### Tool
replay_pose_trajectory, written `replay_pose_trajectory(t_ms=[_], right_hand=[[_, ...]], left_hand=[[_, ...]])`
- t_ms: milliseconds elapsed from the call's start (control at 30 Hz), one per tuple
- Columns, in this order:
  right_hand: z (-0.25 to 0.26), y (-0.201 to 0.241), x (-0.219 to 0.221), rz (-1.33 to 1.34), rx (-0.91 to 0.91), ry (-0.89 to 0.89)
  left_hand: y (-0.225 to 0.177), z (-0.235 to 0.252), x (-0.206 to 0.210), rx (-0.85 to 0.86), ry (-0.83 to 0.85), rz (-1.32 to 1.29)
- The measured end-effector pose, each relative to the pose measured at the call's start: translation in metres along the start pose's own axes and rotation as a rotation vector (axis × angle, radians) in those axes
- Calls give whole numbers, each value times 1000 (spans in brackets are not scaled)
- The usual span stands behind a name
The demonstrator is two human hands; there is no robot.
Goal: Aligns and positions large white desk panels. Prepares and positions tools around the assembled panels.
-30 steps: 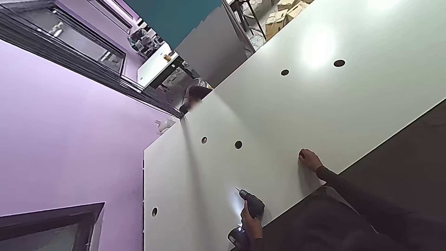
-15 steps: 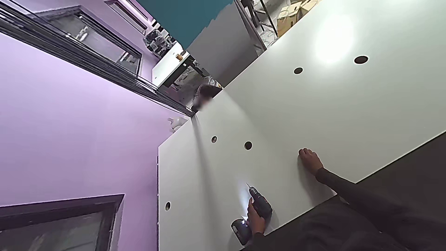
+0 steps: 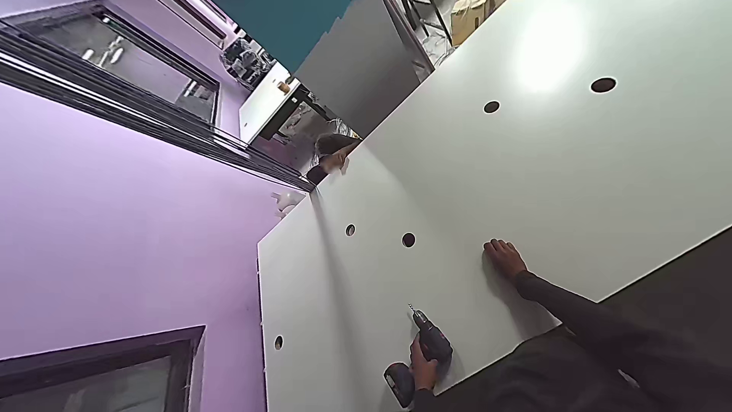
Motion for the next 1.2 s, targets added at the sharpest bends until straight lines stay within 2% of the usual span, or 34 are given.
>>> replay_pose_trajectory(t_ms=[200,333,433,533,667,733,800,900,1000,1100,1200], right_hand=[[69,20,-1,37,-61,32],[124,40,-6,103,-119,115],[154,47,-8,144,-59,110],[162,47,-6,172,30,72],[161,45,-4,144,27,42],[161,47,-4,123,34,39],[164,46,-4,97,41,20],[164,45,1,51,36,-9],[165,46,2,18,42,-20],[166,45,2,-1,50,-23],[167,44,5,-30,59,-37]], left_hand=[[7,6,-1,-14,21,-99],[8,3,0,-17,0,-159],[8,2,0,-15,-2,-179],[10,1,0,9,8,-254],[11,1,-4,59,79,-437],[7,5,-13,82,46,-516],[4,24,-24,88,-66,-498],[-8,70,-52,100,-216,-308],[-35,128,-91,98,-338,-93],[-66,184,-129,98,-446,14],[-96,237,-159,-30,-556,108]])
Point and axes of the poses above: each hand's wrist, its own z-axis towards the middle knuckle, its own x-axis out of the palm, y = z × x, the point moved 5 cm from there along z, towards the middle knuckle, and after that the axes turned 12 degrees about y, right-handed, at the moved point
